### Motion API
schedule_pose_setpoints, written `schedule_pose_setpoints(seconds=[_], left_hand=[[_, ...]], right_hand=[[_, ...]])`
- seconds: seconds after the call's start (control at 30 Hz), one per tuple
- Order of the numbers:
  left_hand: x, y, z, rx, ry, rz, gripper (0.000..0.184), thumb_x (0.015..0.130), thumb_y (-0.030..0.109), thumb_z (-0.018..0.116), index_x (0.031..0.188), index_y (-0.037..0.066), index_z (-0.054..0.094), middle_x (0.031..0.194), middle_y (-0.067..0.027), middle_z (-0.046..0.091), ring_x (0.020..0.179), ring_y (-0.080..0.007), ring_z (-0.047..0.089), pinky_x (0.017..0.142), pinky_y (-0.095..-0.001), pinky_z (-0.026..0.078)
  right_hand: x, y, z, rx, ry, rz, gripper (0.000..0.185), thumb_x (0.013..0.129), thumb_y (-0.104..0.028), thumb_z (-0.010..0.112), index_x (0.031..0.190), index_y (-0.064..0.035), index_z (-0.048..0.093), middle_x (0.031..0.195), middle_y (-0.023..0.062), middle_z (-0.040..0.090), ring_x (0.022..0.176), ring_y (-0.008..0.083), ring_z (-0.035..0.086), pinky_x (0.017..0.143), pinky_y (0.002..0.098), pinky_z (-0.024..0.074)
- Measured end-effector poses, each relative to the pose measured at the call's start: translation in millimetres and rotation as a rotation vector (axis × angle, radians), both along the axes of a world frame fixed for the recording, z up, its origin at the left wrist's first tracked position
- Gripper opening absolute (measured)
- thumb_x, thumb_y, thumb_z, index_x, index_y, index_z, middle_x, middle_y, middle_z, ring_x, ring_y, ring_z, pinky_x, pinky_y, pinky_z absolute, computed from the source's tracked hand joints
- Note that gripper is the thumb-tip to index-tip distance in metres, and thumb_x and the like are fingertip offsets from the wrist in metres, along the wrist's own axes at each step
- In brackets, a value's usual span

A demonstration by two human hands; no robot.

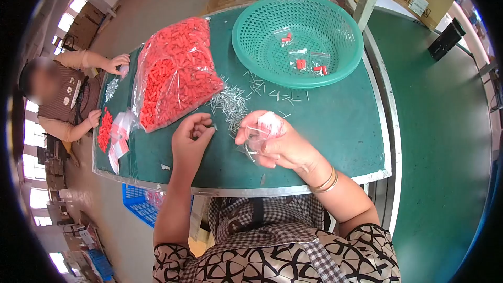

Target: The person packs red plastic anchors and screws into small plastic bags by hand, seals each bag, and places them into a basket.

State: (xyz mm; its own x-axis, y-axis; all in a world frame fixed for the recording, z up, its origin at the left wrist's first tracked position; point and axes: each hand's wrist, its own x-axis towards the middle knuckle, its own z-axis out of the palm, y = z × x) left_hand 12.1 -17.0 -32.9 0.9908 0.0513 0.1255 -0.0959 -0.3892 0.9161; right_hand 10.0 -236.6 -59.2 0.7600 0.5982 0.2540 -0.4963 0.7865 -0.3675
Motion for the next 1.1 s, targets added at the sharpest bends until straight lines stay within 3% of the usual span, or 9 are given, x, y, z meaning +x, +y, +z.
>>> schedule_pose_setpoints(seconds=[0.03,0.23,0.43,0.5,0.67,0.7,0.93,0.97,1.1], left_hand=[[2,0,-2,0.031,-0.018,0.003,0.017,0.079,-0.006,0.065,0.095,-0.002,0.064,0.084,-0.0014,0.062,0.072,-0.0048,0.054,0.065,-0.0189,0.045],[26,-3,1,0.228,-0.144,-0.084,0.012,0.081,0.001,0.062,0.093,0.0,0.065,0.083,-0.0083,0.063,0.071,-0.015,0.058,0.064,-0.0268,0.047],[104,-29,-12,0.432,-0.442,-0.229,0.013,0.082,0.004,0.056,0.092,0.0,0.064,0.088,-0.0149,0.063,0.078,-0.034,0.061,0.071,-0.0403,0.049],[134,-39,-27,0.496,-0.516,-0.249,0.014,0.081,0.002,0.054,0.092,0.0,0.064,0.089,-0.0166,0.063,0.081,-0.038,0.06,0.073,-0.044,0.049],[182,-70,-54,0.483,-0.385,-0.252,0.014,0.08,0.004,0.053,0.09,-0.003,0.061,0.088,-0.0226,0.061,0.081,-0.0405,0.061,0.073,-0.0471,0.05],[188,-74,-57,0.46,-0.355,-0.251,0.014,0.08,0.005,0.053,0.089,-0.004,0.061,0.087,-0.024,0.061,0.08,-0.0413,0.061,0.071,-0.0477,0.05],[196,-74,-64,0.537,-0.471,-0.211,0.015,0.079,0.008,0.052,0.079,-0.004,0.061,0.073,-0.0247,0.059,0.069,-0.042,0.06,0.061,-0.0486,0.05],[190,-69,-58,0.588,-0.481,-0.193,0.01,0.076,0.006,0.056,0.079,-0.002,0.062,0.076,-0.0222,0.059,0.07,-0.0402,0.059,0.063,-0.0469,0.05],[116,-41,-3,0.171,-0.27,-0.205,0.007,0.074,0.005,0.068,0.078,0.003,0.062,0.076,-0.0091,0.059,0.067,-0.0239,0.057,0.061,-0.0334,0.046]], right_hand=[[1,0,-5,-0.007,0.005,-0.006,0.049,0.078,-0.009,0.071,0.12,-0.0022,0.048,0.108,0.0186,0.059,0.047,0.0047,0.039,0.039,0.0192,0.0378],[6,-2,-9,0.107,0.103,0.052,0.05,0.077,-0.009,0.072,0.12,-0.0044,0.048,0.11,0.0176,0.058,0.048,0.0041,0.037,0.039,0.0176,0.0348],[0,0,5,-0.301,0.035,-0.069,0.05,0.072,-0.011,0.077,0.115,-0.0027,0.052,0.105,0.017,0.061,0.059,0.0104,0.054,0.042,0.0197,0.041],[1,2,9,-0.365,0.037,-0.106,0.051,0.069,-0.015,0.08,0.109,-0.0004,0.052,0.1,0.0179,0.061,0.055,0.011,0.051,0.038,0.0203,0.0382],[2,5,6,-0.416,0.08,-0.119,0.052,0.067,-0.019,0.083,0.104,0.0011,0.052,0.098,0.0186,0.061,0.053,0.0112,0.05,0.037,0.0204,0.0368],[4,1,1,-0.349,0.053,-0.059,0.049,0.072,-0.011,0.078,0.113,-0.0026,0.053,0.101,0.018,0.062,0.064,0.0119,0.057,0.043,0.02,0.0423],[5,3,-1,-0.441,0.035,-0.153,0.047,0.073,-0.002,0.075,0.114,-0.0025,0.053,0.105,0.0149,0.061,0.075,0.011,0.059,0.047,0.019,0.0447],[6,2,-1,-0.516,-0.008,-0.198,0.048,0.073,0.001,0.074,0.115,-0.0027,0.053,0.105,0.0141,0.061,0.077,0.0108,0.059,0.047,0.0188,0.0452],[4,5,3,-0.747,-0.042,-0.333,0.05,0.069,0.003,0.077,0.113,-0.0025,0.055,0.103,0.013,0.063,0.086,0.0131,0.061,0.05,0.0191,0.0477]])
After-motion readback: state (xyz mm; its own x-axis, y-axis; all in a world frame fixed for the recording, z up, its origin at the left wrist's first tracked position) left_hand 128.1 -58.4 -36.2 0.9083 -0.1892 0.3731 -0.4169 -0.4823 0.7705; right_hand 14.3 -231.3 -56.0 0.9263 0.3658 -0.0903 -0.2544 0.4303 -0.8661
